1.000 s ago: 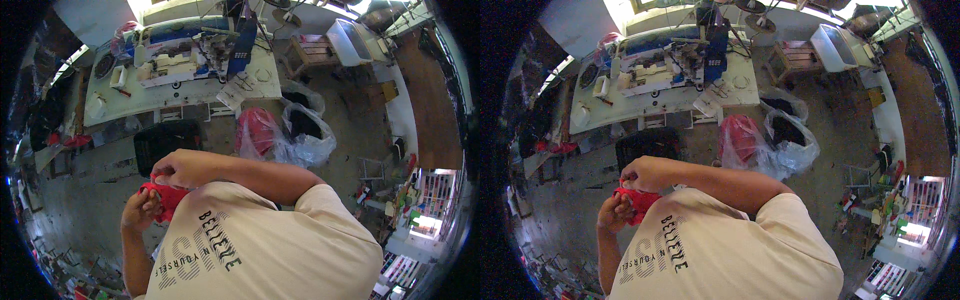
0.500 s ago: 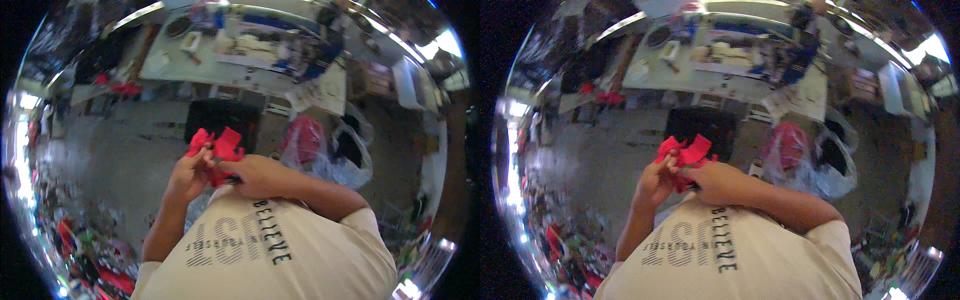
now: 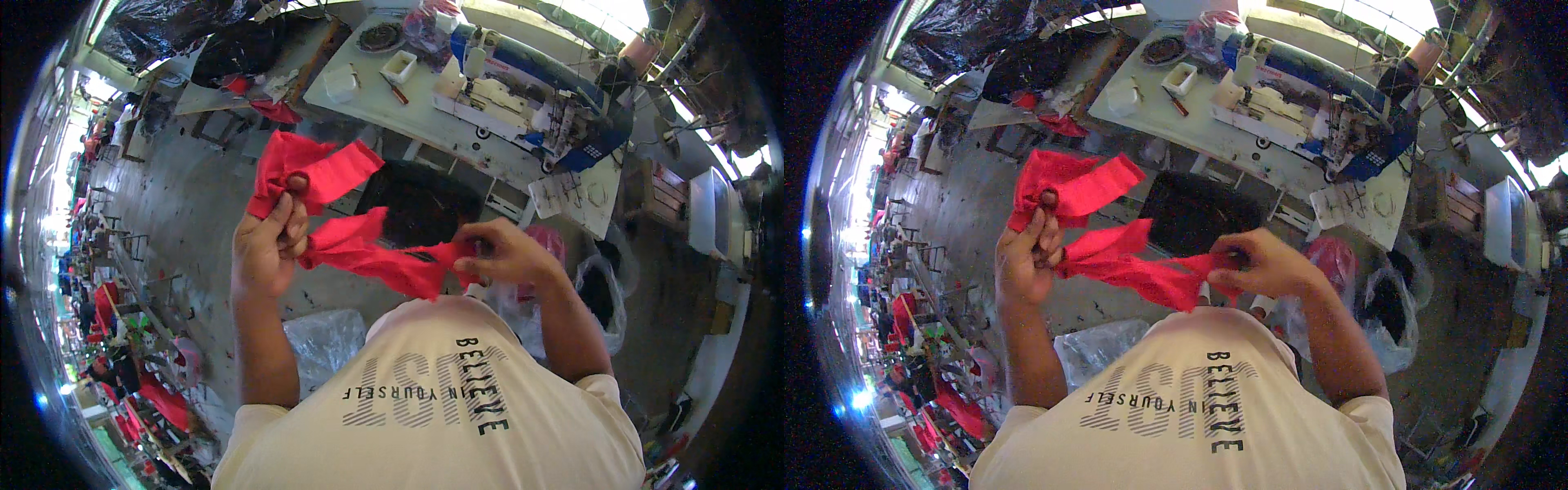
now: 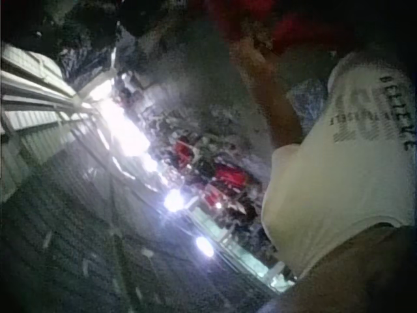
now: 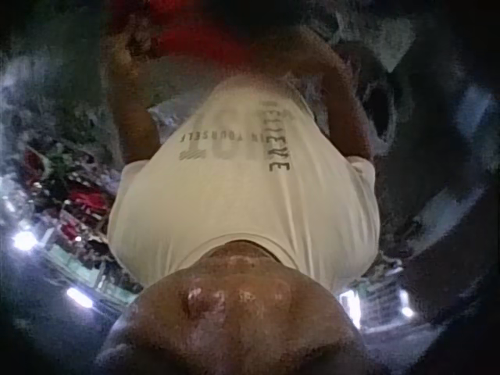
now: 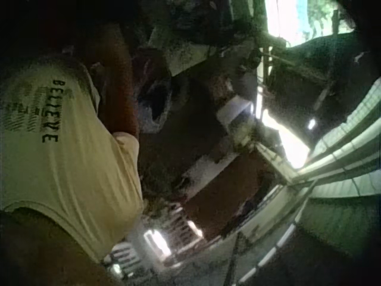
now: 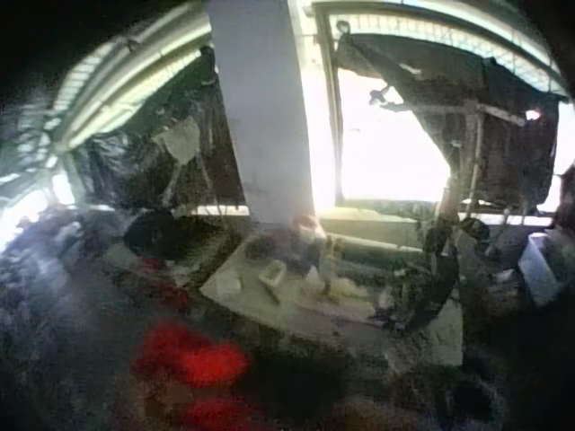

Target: The person removes red fabric pieces from a plastic bag, unfolds and aligns them, then uses scissors to cut the fabric into smaller pieces. The cut pieces are placed into a black bin on the floor.

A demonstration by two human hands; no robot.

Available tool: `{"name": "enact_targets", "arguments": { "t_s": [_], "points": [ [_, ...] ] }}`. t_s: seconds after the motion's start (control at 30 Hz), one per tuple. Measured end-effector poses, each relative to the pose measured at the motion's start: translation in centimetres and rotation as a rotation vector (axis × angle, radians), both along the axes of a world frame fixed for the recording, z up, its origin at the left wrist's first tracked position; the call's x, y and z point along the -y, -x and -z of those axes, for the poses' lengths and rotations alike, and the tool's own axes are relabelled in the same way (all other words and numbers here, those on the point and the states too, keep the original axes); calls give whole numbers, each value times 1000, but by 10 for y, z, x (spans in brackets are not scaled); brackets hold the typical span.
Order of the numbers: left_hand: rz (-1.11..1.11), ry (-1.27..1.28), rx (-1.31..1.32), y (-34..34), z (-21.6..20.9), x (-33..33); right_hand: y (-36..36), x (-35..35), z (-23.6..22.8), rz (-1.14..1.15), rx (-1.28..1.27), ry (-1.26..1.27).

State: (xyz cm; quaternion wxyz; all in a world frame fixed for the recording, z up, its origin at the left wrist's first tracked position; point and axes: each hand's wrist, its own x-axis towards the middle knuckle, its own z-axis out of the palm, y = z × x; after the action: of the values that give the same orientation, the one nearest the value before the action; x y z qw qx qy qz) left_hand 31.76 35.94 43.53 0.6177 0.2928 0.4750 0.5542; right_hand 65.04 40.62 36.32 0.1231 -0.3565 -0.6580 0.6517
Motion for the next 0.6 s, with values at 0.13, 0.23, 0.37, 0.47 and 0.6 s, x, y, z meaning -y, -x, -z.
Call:
{"name": "enact_targets", "arguments": {
  "t_s": [0.13, 0.23, 0.37, 0.47, 0.6],
  "points": [
    [26, -35, -154, 10, -8, 11, -3, -13, -20, 80, 78, -295],
    [79, -61, -260, 10, -13, 16, 6, -14, -58, -1, 75, -567],
    [174, -163, -217, -32, 14, 3, 21, -11, -106, -122, -36, -703],
    [397, -74, 110, -61, 52, 8, 40, -23, -123, -81, -43, -858],
    [404, 42, 381, -67, 73, 15, 38, -63, -93, -46, 114, -976]
  ]
}}
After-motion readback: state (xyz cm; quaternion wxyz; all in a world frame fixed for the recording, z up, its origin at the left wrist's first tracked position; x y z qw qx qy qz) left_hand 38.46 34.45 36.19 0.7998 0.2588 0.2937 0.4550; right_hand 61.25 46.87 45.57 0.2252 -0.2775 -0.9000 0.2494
